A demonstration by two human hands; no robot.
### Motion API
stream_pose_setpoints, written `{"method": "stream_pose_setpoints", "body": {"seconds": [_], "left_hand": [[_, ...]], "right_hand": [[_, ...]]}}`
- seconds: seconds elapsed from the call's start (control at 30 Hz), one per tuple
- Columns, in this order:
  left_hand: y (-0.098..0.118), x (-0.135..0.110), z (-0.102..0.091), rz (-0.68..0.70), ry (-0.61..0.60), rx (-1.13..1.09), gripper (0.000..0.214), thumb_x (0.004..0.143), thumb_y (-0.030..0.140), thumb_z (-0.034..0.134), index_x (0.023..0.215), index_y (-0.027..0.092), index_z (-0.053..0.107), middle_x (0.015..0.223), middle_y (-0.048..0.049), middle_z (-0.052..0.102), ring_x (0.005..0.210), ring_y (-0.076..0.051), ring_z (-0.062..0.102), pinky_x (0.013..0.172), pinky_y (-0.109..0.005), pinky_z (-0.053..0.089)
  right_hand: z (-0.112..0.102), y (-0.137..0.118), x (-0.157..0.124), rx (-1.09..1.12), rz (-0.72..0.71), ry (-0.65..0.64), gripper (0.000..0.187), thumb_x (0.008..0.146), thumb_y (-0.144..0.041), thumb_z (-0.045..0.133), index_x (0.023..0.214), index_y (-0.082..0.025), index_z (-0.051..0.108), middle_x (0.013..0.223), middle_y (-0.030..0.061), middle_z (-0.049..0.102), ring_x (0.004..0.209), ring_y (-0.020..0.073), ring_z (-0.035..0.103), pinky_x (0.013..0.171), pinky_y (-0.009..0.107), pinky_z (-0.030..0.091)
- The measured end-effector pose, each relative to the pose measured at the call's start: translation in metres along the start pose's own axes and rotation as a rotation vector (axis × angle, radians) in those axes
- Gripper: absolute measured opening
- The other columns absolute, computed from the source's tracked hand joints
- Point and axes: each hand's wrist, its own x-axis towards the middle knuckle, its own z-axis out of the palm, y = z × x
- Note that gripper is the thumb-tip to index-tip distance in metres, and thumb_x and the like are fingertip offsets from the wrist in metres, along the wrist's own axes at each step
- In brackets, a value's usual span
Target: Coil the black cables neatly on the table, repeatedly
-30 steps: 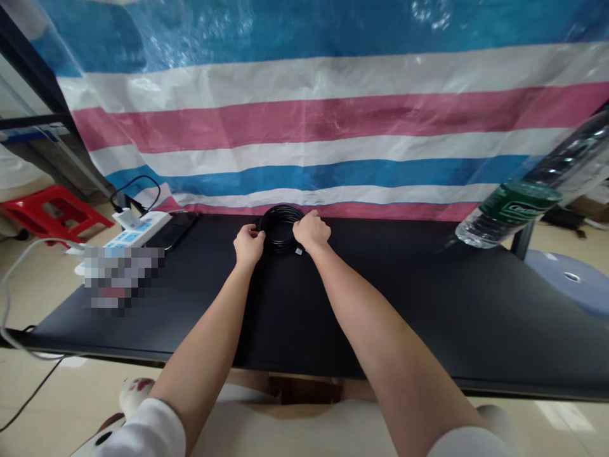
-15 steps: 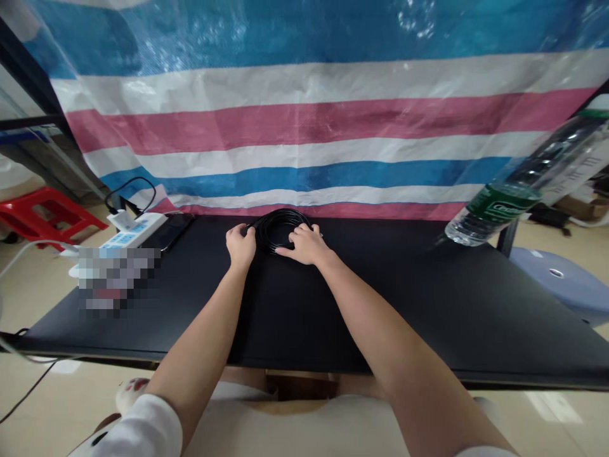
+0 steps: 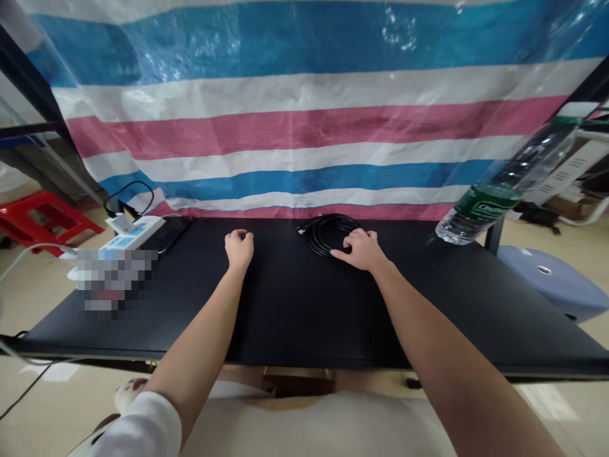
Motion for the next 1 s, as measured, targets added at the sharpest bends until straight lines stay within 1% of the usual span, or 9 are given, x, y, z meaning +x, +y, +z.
{"method": "stream_pose_setpoints", "body": {"seconds": [0.13,0.23,0.3,0.4,0.53,0.63,0.73,0.9,1.0], "left_hand": [[0.004,-0.003,-0.001,-0.013,-0.025,0.034,0.009,0.078,0.017,0.056,0.084,0.021,0.061,0.113,-0.009,0.059,0.109,-0.023,0.061,0.1,-0.034,0.042],[0.005,-0.004,-0.001,-0.002,-0.042,0.042,0.009,0.079,0.018,0.057,0.086,0.021,0.061,0.116,-0.0093,0.058,0.113,-0.024,0.059,0.103,-0.036,0.04],[0.005,-0.005,-0.001,0.002,-0.047,0.047,0.009,0.079,0.018,0.057,0.086,0.021,0.061,0.117,-0.0099,0.058,0.114,-0.024,0.059,0.103,-0.037,0.04],[0.004,-0.005,0.0,0.006,-0.048,0.058,0.01,0.078,0.018,0.057,0.087,0.021,0.061,0.117,-0.0109,0.058,0.114,-0.025,0.059,0.103,-0.038,0.039],[0.002,-0.003,0.0,0.018,-0.056,0.068,0.01,0.079,0.02,0.057,0.088,0.021,0.061,0.117,-0.0104,0.058,0.113,-0.025,0.059,0.103,-0.039,0.04],[0.002,-0.002,0.001,0.018,-0.057,0.074,0.011,0.079,0.02,0.057,0.089,0.022,0.061,0.117,-0.0102,0.058,0.112,-0.024,0.06,0.103,-0.038,0.04],[0.003,-0.003,0.001,0.014,-0.056,0.078,0.012,0.078,0.019,0.057,0.089,0.021,0.062,0.117,-0.0102,0.059,0.114,-0.024,0.059,0.104,-0.038,0.039],[0.004,-0.006,0.002,0.022,-0.058,0.092,0.011,0.078,0.018,0.057,0.087,0.021,0.062,0.115,-0.0099,0.059,0.111,-0.024,0.06,0.103,-0.038,0.04],[0.004,-0.008,0.002,0.042,-0.062,0.107,0.011,0.077,0.018,0.057,0.087,0.021,0.062,0.112,-0.0094,0.06,0.109,-0.024,0.061,0.102,-0.039,0.041]], "right_hand": [[0.003,0.015,-0.008,0.048,0.023,0.082,0.045,0.078,-0.064,0.05,0.063,-0.023,0.057,0.073,0.0072,0.063,0.091,0.0289,0.056,0.082,0.046,0.033],[0.003,0.013,-0.006,0.098,0.071,0.19,0.034,0.075,-0.056,0.055,0.068,-0.024,0.06,0.083,0.0066,0.067,0.1,0.0311,0.057,0.09,0.051,0.03],[0.001,0.009,-0.002,0.13,0.145,0.277,0.026,0.075,-0.049,0.056,0.071,-0.024,0.061,0.089,0.0065,0.068,0.103,0.0313,0.058,0.094,0.052,0.028],[0.0,0.004,0.007,0.185,0.333,0.428,0.019,0.076,-0.039,0.053,0.069,-0.023,0.06,0.087,0.0079,0.068,0.096,0.0294,0.06,0.093,0.049,0.034],[0.005,0.007,0.01,0.261,0.659,0.677,0.017,0.077,-0.033,0.047,0.069,-0.023,0.058,0.078,0.009,0.065,0.084,0.0271,0.059,0.083,0.043,0.044],[0.01,0.01,0.007,0.285,0.809,0.791,0.015,0.075,-0.03,0.045,0.07,-0.022,0.058,0.075,0.0084,0.063,0.081,0.0263,0.058,0.082,0.043,0.045],[0.011,0.011,0.003,0.323,0.846,0.76,0.014,0.073,-0.029,0.048,0.073,-0.021,0.06,0.076,0.008,0.063,0.082,0.0263,0.057,0.082,0.044,0.046],[0.01,0.013,0.005,0.346,0.915,0.542,0.017,0.065,-0.033,0.06,0.074,-0.021,0.067,0.078,0.0088,0.066,0.09,0.0315,0.057,0.082,0.053,0.044],[0.01,0.014,0.006,0.374,0.921,0.527,0.013,0.062,-0.028,0.061,0.07,-0.021,0.067,0.074,0.0078,0.067,0.084,0.0298,0.06,0.082,0.051,0.046]]}}
